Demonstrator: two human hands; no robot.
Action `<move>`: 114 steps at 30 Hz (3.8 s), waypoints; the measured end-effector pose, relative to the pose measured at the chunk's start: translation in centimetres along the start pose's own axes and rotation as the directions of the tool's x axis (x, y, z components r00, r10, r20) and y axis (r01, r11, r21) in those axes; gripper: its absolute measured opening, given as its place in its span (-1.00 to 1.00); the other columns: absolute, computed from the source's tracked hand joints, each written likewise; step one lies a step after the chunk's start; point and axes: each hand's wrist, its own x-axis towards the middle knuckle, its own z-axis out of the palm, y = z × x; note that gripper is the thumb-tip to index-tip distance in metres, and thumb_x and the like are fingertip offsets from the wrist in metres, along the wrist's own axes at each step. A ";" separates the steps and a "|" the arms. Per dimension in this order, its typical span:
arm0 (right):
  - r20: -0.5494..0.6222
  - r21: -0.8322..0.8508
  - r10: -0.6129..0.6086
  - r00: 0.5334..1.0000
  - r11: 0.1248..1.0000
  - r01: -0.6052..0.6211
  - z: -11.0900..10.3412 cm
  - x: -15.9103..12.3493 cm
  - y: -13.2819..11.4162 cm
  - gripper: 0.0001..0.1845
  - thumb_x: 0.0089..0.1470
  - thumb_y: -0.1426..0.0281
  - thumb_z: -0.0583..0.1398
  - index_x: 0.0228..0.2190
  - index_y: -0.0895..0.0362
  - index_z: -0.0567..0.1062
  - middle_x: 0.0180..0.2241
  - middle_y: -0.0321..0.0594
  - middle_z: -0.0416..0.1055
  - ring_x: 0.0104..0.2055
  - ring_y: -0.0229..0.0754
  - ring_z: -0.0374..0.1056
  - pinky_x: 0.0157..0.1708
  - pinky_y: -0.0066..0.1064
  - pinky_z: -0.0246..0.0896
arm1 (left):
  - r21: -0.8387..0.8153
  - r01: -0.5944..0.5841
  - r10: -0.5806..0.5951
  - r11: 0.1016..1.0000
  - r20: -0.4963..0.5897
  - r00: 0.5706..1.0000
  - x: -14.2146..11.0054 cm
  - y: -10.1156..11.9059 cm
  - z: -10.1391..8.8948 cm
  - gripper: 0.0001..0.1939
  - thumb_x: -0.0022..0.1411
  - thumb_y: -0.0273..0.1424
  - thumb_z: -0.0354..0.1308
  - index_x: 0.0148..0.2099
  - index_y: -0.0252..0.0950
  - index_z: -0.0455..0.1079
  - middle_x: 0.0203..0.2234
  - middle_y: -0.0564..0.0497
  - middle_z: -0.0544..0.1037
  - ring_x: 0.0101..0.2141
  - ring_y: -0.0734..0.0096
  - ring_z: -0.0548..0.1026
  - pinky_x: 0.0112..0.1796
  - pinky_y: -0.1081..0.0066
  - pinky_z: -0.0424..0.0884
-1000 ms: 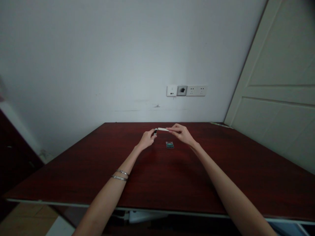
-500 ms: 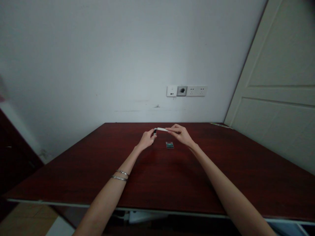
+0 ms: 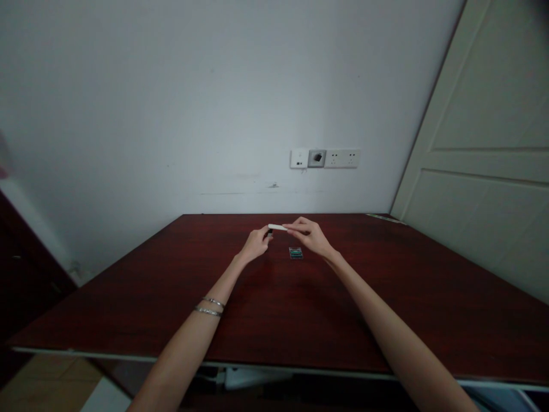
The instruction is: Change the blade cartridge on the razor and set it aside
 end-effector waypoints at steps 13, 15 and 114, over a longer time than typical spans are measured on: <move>0.002 0.038 -0.017 1.000 0.999 0.017 0.2 0.0 0.0 -0.70 0.08 0.26 0.14 -0.13 -0.02 0.49 -0.38 -0.23 0.37 -0.38 -0.26 0.28 -0.37 -0.43 0.18 | 0.031 -0.030 0.029 0.999 0.019 0.999 0.0 0.3 -0.1 -0.83 0.13 -0.52 0.03 -0.21 -0.34 0.38 -0.48 0.00 0.48 -0.48 0.47 0.39 -0.41 0.54 0.21; -0.001 0.040 -0.012 1.000 0.999 0.012 -0.1 -0.1 0.4 -0.71 0.08 0.26 0.14 -0.14 -0.01 0.50 -0.39 -0.23 0.37 -0.39 -0.26 0.28 -0.37 -0.43 0.17 | 0.020 -0.022 0.022 1.000 0.007 1.000 0.0 0.3 -0.3 -0.86 0.13 -0.50 0.03 -0.24 -0.34 0.38 -0.48 0.00 0.48 -0.47 0.47 0.39 -0.41 0.54 0.21; 0.107 0.767 0.597 0.795 0.460 -0.448 5.8 -2.1 -6.4 -0.63 -0.08 0.07 0.15 -0.41 0.12 0.29 -0.72 -0.51 0.10 -0.79 -0.49 -0.13 -0.83 -0.65 -0.28 | -0.516 0.317 -0.251 0.795 0.196 0.948 0.4 1.7 0.6 -0.95 -0.02 -0.58 0.11 -0.41 -0.41 0.36 -0.59 0.00 0.49 -0.57 0.47 0.47 -0.53 0.52 0.37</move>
